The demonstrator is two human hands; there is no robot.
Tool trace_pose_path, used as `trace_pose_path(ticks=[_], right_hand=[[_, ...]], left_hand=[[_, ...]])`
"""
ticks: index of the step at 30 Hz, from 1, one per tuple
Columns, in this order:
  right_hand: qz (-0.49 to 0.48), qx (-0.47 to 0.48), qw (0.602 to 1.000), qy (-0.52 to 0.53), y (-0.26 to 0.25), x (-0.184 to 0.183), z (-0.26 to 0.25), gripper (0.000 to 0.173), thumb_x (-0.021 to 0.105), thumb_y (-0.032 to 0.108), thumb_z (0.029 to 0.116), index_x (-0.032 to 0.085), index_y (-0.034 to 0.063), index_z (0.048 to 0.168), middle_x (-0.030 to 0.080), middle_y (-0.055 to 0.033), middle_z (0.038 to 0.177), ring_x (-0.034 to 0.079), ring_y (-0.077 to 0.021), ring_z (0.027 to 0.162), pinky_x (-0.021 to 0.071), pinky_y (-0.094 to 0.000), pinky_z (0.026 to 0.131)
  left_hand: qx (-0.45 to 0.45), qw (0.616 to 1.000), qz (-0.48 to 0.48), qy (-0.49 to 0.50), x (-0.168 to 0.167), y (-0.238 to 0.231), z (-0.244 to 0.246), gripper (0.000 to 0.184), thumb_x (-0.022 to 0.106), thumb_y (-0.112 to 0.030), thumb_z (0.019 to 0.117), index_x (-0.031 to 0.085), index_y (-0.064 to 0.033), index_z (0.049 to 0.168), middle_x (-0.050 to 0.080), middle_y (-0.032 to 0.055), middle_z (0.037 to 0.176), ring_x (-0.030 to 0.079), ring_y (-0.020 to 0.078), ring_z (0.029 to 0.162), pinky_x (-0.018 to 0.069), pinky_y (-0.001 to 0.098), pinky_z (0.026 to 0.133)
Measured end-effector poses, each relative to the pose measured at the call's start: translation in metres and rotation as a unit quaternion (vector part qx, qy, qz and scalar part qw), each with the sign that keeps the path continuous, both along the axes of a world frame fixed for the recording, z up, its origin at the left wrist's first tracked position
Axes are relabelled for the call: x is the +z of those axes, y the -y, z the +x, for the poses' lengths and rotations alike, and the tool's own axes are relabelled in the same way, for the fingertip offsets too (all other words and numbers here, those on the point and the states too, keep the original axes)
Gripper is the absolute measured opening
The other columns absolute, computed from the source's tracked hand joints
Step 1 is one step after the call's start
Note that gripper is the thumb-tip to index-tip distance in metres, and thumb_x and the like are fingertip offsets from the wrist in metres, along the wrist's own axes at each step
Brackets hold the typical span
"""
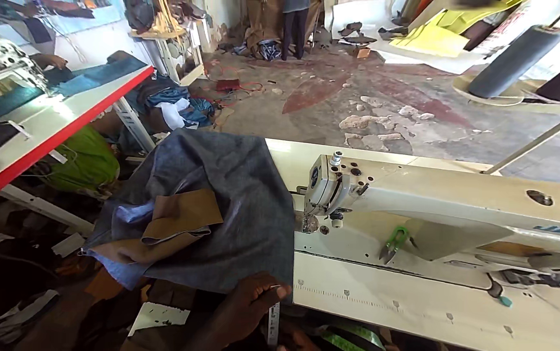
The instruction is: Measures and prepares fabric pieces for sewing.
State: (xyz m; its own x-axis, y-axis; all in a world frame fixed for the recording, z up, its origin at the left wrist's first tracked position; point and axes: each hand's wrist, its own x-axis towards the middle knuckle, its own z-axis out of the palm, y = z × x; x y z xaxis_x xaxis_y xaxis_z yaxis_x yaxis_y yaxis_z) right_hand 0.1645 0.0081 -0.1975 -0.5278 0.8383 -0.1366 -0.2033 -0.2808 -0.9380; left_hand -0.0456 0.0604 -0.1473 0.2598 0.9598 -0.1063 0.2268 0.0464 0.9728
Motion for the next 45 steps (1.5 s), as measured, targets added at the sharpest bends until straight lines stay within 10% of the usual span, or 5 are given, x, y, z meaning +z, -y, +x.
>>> trace_pose_path(ticks=[6,25,45], right_hand=[[-0.068,-0.098,0.993,0.023,-0.018,-0.006,-0.019,0.017,0.056,0.006,0.1032,0.068,-0.0065,0.108,0.075,-0.0114,0.083,0.072,-0.0169,0.073,0.0617,-0.0334,0.071],[-0.123,-0.165,0.977,0.058,-0.020,-0.015,-0.018,0.020,0.052,0.007,0.1057,0.064,-0.0088,0.109,0.077,-0.0196,0.092,0.077,-0.0271,0.078,0.0642,-0.0371,0.071],[-0.108,-0.201,0.971,0.076,-0.019,-0.011,-0.015,0.017,0.055,0.001,0.1025,0.064,-0.0100,0.111,0.077,-0.0195,0.088,0.077,-0.0280,0.074,0.0652,-0.0388,0.069]], left_hand=[[-0.002,0.988,0.083,-0.132,-0.013,-0.036,0.011,0.035,0.055,-0.037,0.1055,0.075,-0.0115,0.118,0.068,0.0060,0.103,0.064,0.0130,0.093,0.0537,0.0306,0.086],[-0.018,0.938,0.228,-0.260,-0.056,-0.093,-0.001,0.036,0.046,-0.036,0.1091,0.072,-0.0173,0.126,0.067,0.0039,0.107,0.064,0.0135,0.101,0.0538,0.0309,0.093],[0.055,0.920,0.281,-0.268,-0.064,-0.122,-0.005,0.026,0.066,-0.034,0.1004,0.070,-0.0143,0.117,0.068,0.0028,0.104,0.066,0.0133,0.092,0.0580,0.0328,0.085]])
